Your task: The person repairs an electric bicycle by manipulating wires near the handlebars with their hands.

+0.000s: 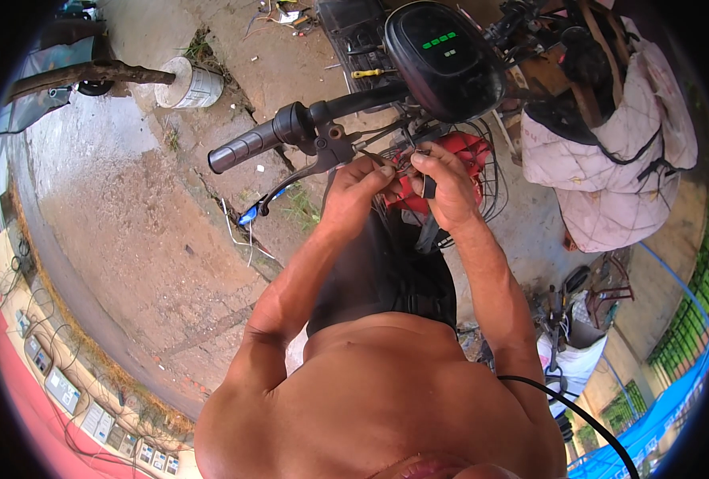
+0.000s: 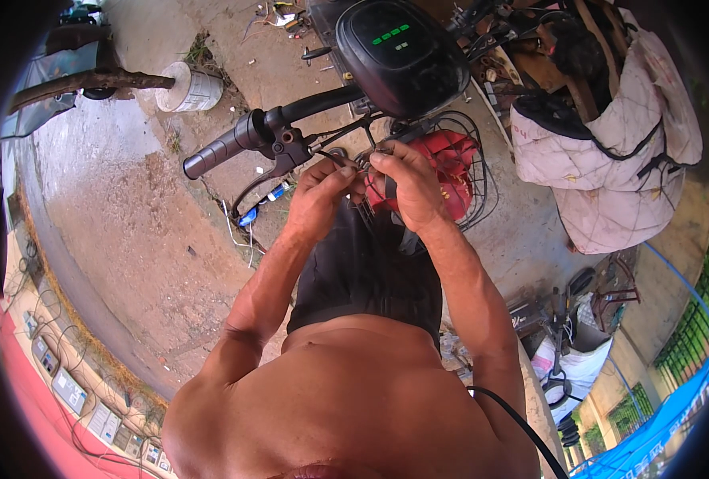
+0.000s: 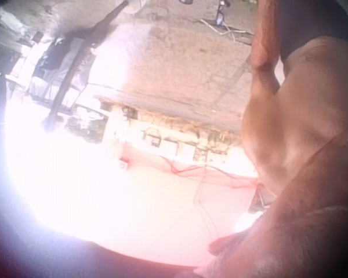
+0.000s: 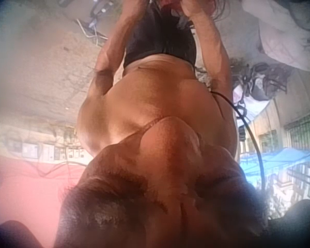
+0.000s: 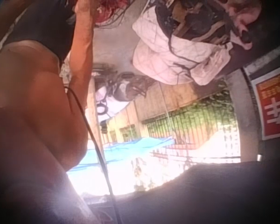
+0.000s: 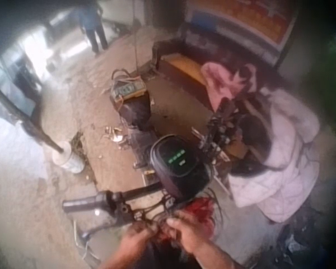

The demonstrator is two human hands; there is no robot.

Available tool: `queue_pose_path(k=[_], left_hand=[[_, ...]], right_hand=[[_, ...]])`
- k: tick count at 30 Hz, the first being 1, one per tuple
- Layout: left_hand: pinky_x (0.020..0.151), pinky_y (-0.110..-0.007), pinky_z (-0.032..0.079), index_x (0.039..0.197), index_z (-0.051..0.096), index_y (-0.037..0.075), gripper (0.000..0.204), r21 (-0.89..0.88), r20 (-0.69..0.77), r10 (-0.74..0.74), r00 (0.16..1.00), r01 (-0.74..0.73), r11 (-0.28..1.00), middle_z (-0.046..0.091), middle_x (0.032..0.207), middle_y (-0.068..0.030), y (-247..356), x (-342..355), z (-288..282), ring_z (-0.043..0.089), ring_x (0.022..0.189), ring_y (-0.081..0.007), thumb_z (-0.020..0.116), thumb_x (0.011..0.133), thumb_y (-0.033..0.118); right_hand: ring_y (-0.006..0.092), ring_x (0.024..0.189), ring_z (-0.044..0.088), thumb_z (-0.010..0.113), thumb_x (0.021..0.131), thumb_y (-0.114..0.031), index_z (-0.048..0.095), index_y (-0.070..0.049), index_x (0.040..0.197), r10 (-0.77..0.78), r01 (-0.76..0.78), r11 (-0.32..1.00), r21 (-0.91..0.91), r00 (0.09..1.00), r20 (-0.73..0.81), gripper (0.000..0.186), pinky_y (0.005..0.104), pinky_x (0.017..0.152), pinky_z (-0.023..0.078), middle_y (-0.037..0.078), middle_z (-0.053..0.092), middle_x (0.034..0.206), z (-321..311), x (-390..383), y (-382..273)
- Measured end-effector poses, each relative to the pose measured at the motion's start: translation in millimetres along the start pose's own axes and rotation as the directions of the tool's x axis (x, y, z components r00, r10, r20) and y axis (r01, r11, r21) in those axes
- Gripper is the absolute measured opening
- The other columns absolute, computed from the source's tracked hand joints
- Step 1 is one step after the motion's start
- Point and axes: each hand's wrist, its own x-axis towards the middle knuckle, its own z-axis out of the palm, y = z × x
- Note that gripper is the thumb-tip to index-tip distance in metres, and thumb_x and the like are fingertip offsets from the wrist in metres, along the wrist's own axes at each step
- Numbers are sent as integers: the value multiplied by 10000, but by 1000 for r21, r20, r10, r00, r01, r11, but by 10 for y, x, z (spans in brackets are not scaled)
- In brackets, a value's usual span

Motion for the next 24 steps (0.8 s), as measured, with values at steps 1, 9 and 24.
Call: queue_pose_path(k=[1, 9, 24], left_hand=[[726, -324, 499, 1041, 649, -18, 221, -8, 5, 0, 1000, 0, 1000, 687, 847, -98, -3, 0, -1, 627, 764, -188, 586, 998, 189], [727, -332, 503, 1040, 648, -13, 225, -42, 15, -26, 1000, 27, 999, 686, 853, -101, 39, -26, 23, 629, 766, -194, 564, 1008, 194], [719, -317, 509, 977, 641, 2, 267, 7, 15, -25, 1000, 25, 1000, 684, 853, -91, 140, -50, 69, 632, 750, -184, 578, 1022, 257]], right_hand=[[63, 708, 527, 622, 938, -157, 657, -47, 944, 1, -1, 1000, 1, 1000, 14, 116, 216, 660, 436, -24, 620, 818, -13, 1, 5], [83, 745, 554, 587, 942, -110, 653, -34, 999, 16, -42, 985, 167, 988, 151, 116, 223, 674, 456, 13, 661, 881, -148, 12, 80], [84, 800, 586, 658, 941, -113, 663, -57, 990, -21, -4, 988, 153, 987, 161, 75, 247, 751, 487, 3, 668, 906, -53, 12, 81]])
